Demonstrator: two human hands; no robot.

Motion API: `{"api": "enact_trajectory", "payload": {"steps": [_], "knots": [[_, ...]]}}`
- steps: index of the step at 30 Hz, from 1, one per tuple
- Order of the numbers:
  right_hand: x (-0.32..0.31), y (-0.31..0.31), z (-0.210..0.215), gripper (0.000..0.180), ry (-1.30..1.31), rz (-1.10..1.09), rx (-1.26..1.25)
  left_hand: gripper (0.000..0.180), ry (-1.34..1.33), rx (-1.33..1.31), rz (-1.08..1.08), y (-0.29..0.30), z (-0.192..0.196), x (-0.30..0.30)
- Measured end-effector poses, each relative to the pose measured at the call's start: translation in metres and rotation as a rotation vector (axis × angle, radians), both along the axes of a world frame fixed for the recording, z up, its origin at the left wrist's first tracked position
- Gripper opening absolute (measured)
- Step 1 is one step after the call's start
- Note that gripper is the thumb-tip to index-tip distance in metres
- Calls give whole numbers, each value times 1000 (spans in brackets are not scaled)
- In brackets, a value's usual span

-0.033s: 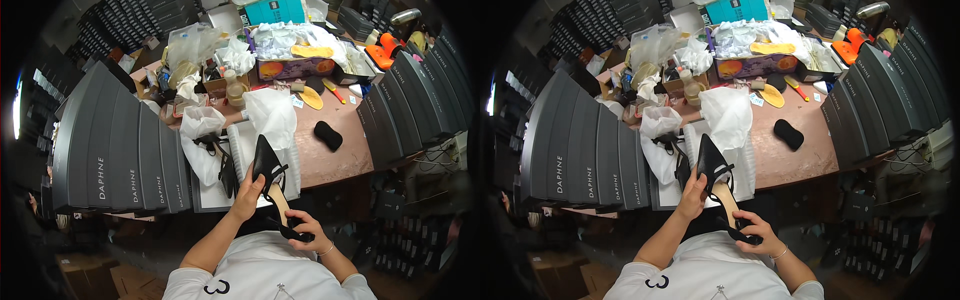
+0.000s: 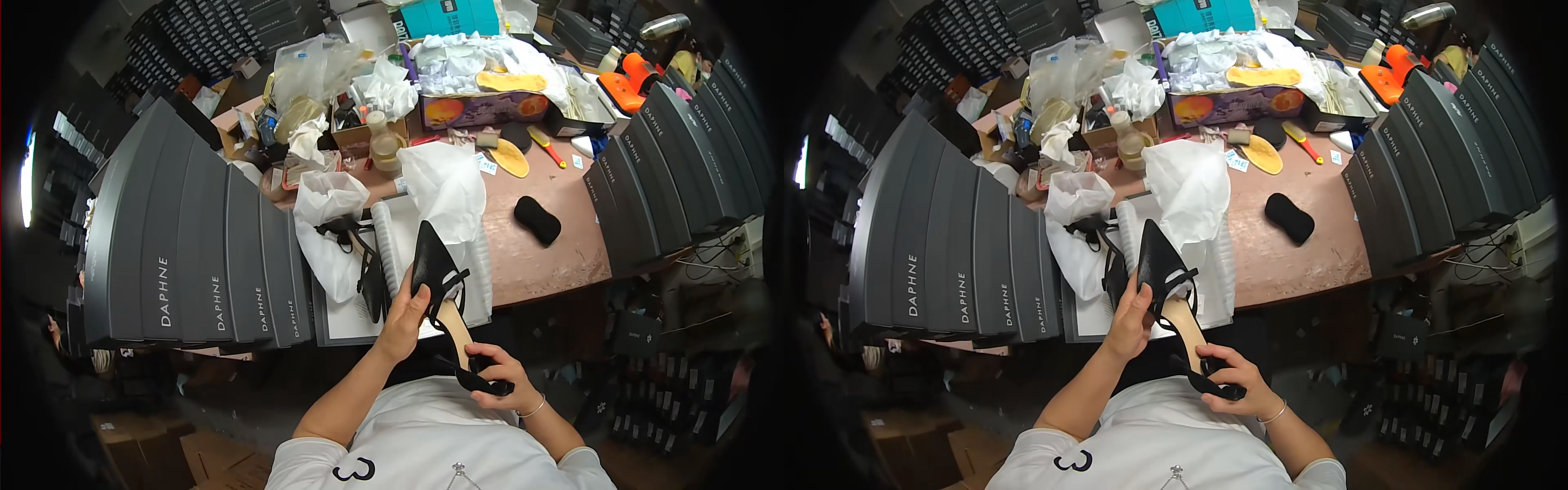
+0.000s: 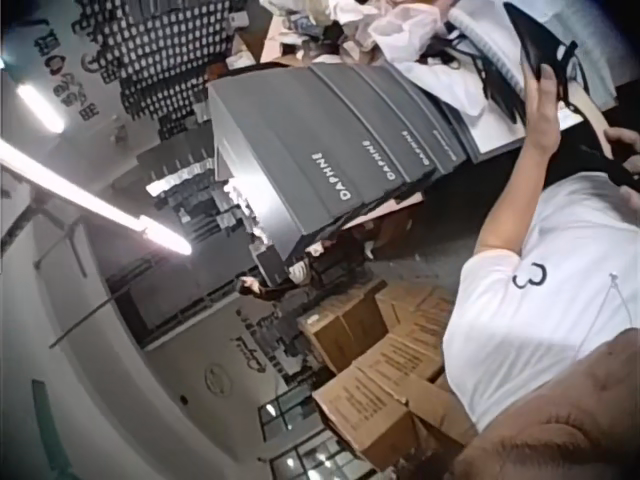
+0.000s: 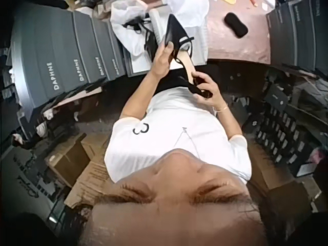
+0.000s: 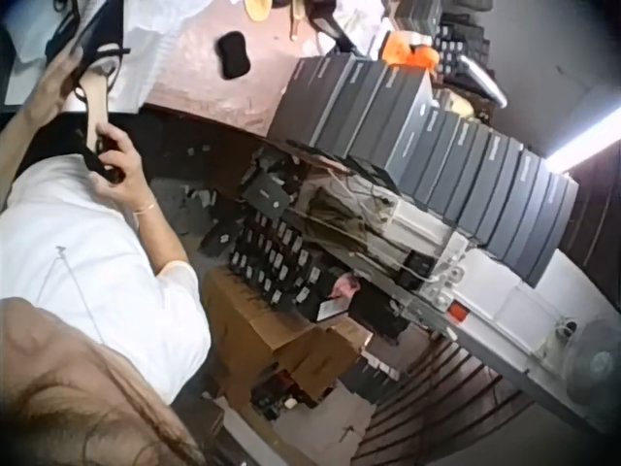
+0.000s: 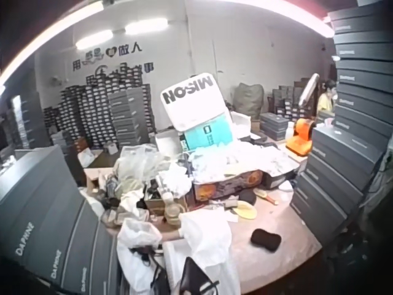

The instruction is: Inspecting high-heeled shoes and packaging them into boxes with wrapping paper.

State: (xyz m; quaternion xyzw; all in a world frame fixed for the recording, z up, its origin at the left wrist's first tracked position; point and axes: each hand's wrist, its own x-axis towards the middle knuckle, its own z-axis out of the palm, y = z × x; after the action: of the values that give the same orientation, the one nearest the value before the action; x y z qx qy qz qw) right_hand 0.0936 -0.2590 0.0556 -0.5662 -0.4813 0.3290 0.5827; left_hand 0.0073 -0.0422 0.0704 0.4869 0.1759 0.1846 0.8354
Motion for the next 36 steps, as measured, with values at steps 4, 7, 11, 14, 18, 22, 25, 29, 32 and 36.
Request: {"api": "enact_trajectory", "payload": {"steps": [4,7,11,14,18,22,25,29,32,36], "knots": [[-2,9,0,20,1,49,-24,65,60,82,67,3,-8,-8],[-1,12,-2,20,-19,58,-24,72,57,110,6,10,-7,-11],[1,12,-1,19,-6,71,-30,84,65,73,-56,13,-9,-17],[0,12,0,20,20,73,-46,89,2,98,-88,13,-9,-19],[-3,14,-1,22,56,74,-52,89,-15,122,17,3,-3,-16],[-15,33,12,45,-17,125,-72,71,136,576,346,-2,-19,1],[4,39,26,52,-186,113,-83,57,160,641,-61,43,2,1],[48,47,57,55,-678,-233,26,51,176,786,-545,52,18,-14],[56,63,59,61,-713,176,-170,45,347,763,-868,42,28,-14],[53,70,51,66,-460,301,-262,47,310,879,-826,44,39,-20]]}}
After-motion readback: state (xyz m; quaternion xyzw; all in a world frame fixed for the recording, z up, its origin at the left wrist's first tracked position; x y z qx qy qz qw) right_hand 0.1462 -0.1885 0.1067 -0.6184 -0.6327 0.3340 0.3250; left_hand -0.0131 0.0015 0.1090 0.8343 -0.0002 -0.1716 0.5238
